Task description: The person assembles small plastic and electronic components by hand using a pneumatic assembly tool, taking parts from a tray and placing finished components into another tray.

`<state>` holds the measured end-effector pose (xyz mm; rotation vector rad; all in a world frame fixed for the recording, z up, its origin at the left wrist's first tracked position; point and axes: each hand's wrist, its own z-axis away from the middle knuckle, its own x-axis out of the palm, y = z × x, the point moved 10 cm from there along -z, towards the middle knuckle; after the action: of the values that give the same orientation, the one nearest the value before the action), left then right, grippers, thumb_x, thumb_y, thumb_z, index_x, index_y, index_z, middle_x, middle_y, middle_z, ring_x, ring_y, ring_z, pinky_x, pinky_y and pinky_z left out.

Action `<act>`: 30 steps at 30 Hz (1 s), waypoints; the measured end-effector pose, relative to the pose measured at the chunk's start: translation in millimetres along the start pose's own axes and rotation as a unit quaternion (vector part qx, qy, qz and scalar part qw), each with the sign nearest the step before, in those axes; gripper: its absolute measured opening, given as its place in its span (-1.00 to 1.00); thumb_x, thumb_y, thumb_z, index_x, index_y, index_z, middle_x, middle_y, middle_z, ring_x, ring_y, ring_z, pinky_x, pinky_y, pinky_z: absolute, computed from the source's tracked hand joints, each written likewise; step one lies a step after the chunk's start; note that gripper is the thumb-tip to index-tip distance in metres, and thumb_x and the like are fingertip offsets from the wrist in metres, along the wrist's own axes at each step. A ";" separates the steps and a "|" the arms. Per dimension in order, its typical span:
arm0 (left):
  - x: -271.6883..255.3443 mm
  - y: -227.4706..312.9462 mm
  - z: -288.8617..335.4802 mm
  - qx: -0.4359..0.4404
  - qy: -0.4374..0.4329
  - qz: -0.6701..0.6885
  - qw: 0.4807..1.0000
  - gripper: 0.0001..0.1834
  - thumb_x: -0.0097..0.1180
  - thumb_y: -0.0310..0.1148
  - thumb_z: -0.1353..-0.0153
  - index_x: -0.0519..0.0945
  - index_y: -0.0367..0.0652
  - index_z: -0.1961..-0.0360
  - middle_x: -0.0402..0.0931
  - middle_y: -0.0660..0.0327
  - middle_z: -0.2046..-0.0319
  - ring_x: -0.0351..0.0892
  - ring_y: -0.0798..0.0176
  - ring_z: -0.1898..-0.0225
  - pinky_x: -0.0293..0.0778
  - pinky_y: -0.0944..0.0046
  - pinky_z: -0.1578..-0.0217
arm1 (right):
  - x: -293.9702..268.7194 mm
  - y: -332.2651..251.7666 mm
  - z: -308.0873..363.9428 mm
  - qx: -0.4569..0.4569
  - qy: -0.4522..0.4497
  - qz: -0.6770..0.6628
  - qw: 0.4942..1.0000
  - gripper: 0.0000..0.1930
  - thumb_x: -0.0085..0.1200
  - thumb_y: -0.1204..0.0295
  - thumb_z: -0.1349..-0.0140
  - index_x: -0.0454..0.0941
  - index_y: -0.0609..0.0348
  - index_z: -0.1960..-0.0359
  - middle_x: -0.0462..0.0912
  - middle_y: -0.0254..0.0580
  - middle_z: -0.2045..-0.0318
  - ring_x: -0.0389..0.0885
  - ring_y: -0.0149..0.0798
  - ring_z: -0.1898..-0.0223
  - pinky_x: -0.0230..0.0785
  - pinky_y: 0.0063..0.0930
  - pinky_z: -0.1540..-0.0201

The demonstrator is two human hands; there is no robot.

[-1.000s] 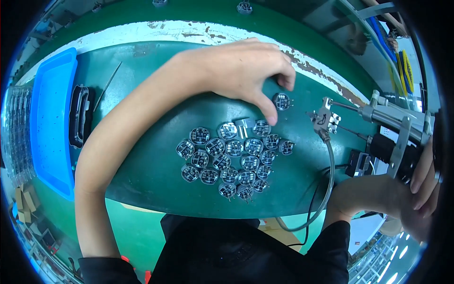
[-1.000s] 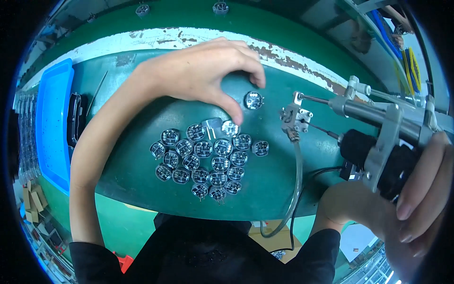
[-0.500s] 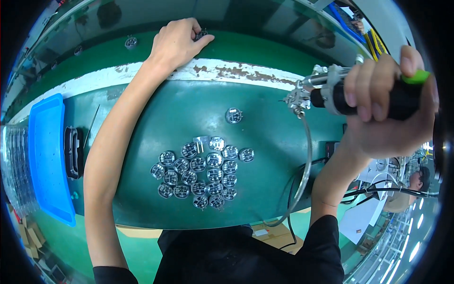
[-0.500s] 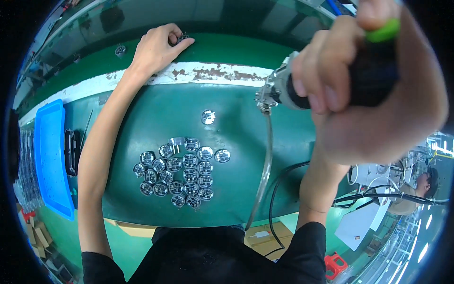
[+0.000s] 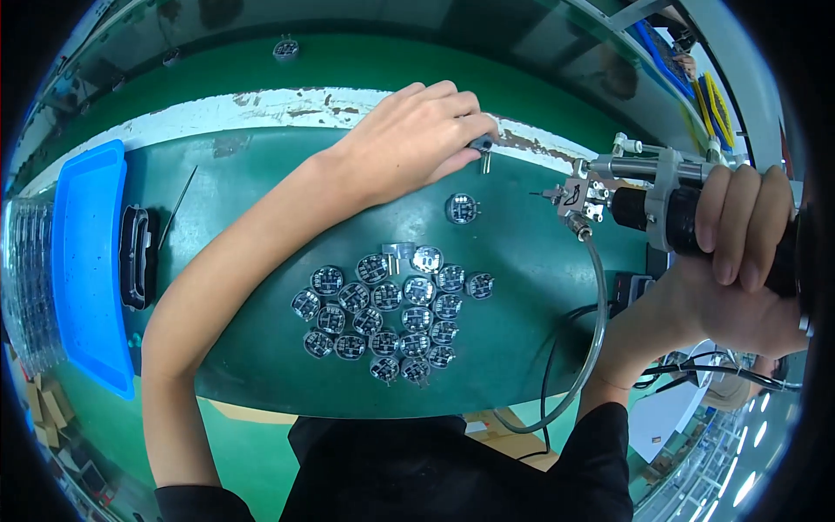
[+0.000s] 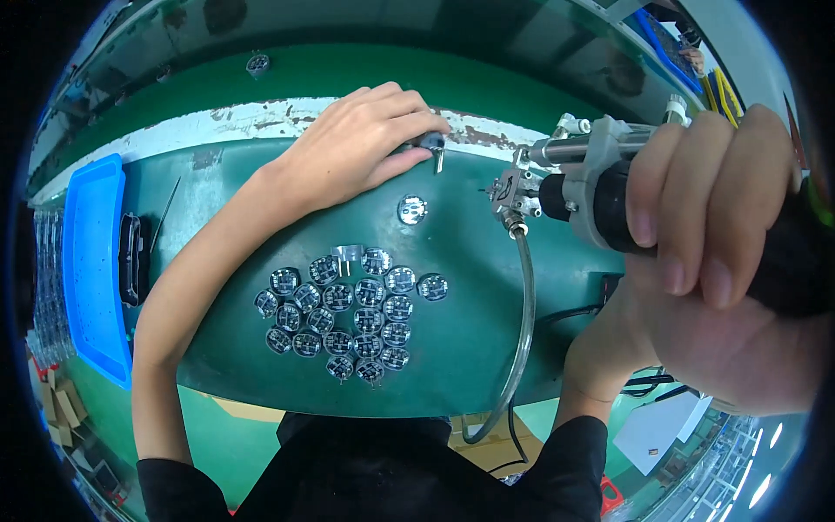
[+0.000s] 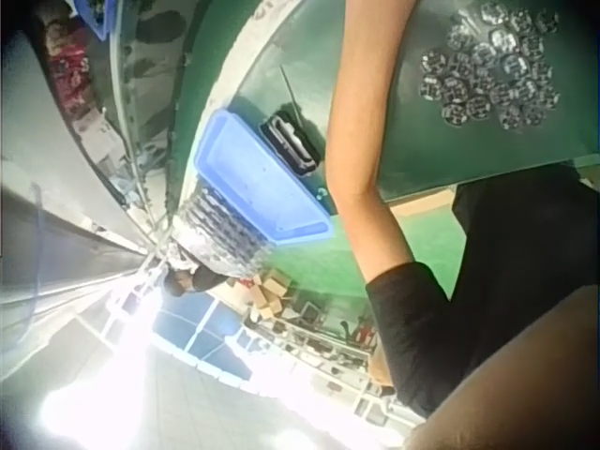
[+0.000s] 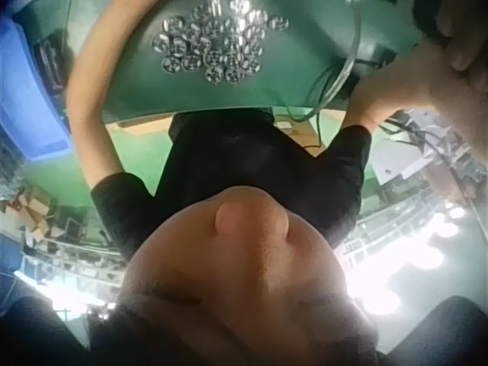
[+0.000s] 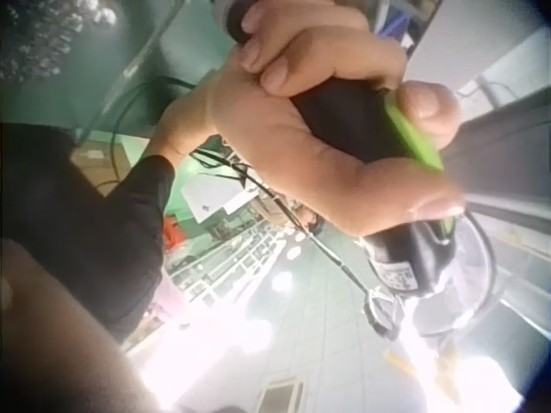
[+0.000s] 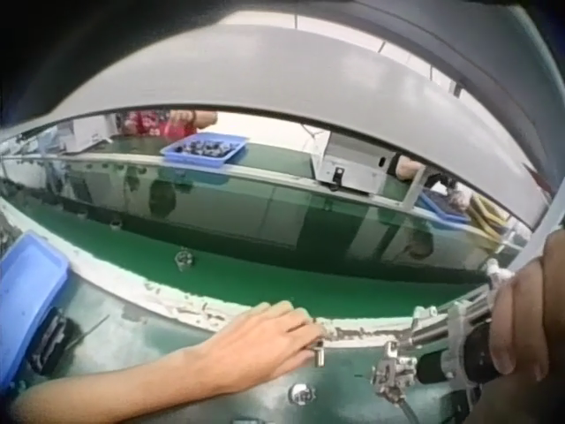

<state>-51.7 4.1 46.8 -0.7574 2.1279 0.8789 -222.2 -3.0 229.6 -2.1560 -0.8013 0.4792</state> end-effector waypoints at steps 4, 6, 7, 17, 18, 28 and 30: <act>9.0 -11.5 6.7 -0.019 -0.010 0.018 1.000 -0.82 0.24 -0.40 -0.27 0.69 -0.19 0.13 0.60 0.17 0.17 0.57 0.05 0.06 0.51 0.06 0.02 | -1.4 7.0 -2.2 0.013 -0.022 0.000 1.000 -0.53 -0.17 -0.15 -0.36 0.44 -0.03 0.41 0.37 -0.51 0.61 0.33 -0.58 0.63 0.17 -0.58 0.46; 6.6 -21.2 4.7 -0.033 0.012 0.120 0.992 -0.84 0.23 -0.45 -0.28 0.72 -0.23 0.15 0.63 0.15 0.19 0.60 0.02 0.08 0.53 0.08 0.05 | 4.4 7.1 -2.0 0.010 -0.058 -0.011 0.998 -0.50 -0.21 -0.17 -0.37 0.47 0.01 0.36 0.38 -0.50 0.59 0.35 -0.58 0.61 0.18 -0.57 0.43; 7.9 -22.1 5.7 -0.033 0.012 0.121 0.992 -0.84 0.23 -0.45 -0.28 0.72 -0.23 0.15 0.63 0.15 0.19 0.60 0.02 0.08 0.53 0.08 0.05 | 4.8 7.5 -1.6 0.011 -0.057 -0.011 0.998 -0.50 -0.21 -0.17 -0.37 0.47 0.01 0.36 0.38 -0.50 0.59 0.35 -0.58 0.61 0.18 -0.57 0.43; 4.2 -27.5 3.7 -0.057 0.013 0.141 0.988 -0.85 0.24 -0.45 -0.29 0.74 -0.28 0.18 0.64 0.06 0.26 0.64 -0.02 0.17 0.56 0.11 0.13 | 6.2 6.3 1.9 0.015 -0.052 0.012 0.998 -0.48 -0.20 -0.18 -0.37 0.49 0.02 0.33 0.38 -0.49 0.59 0.36 -0.57 0.60 0.18 -0.57 0.43; 2.6 -27.8 3.6 -0.057 0.021 0.141 0.988 -0.85 0.25 -0.45 -0.29 0.74 -0.28 0.19 0.65 0.06 0.25 0.64 -0.02 0.19 0.57 0.12 0.14 | 6.4 6.2 2.0 0.015 -0.052 0.014 0.998 -0.48 -0.19 -0.19 -0.37 0.49 0.02 0.32 0.38 -0.48 0.59 0.36 -0.57 0.59 0.18 -0.57 0.43; -9.6 -77.0 9.4 -0.242 0.056 0.371 0.895 -0.72 0.26 -0.29 -0.39 0.72 -0.34 0.09 0.70 0.26 0.26 0.61 0.49 0.21 0.54 0.40 0.10 | 21.8 9.6 -2.1 -0.003 -0.070 -0.015 0.997 -0.45 -0.15 -0.19 -0.36 0.48 0.10 0.19 0.36 -0.46 0.59 0.34 -0.55 0.60 0.18 -0.56 0.42; -3.1 -77.0 15.0 -0.266 0.050 0.416 0.868 -0.73 0.26 -0.27 -0.39 0.72 -0.30 0.11 0.70 0.26 0.27 0.62 0.48 0.21 0.54 0.41 0.12 | 34.0 15.5 -4.4 0.014 0.013 -0.056 0.998 -0.47 -0.11 -0.13 -0.37 0.43 0.16 0.10 0.33 -0.46 0.62 0.30 -0.54 0.63 0.17 -0.55 0.43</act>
<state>11.2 -29.8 14.3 -0.0698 2.3283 1.9711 -188.9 9.9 217.8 -2.0752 -0.8914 0.4022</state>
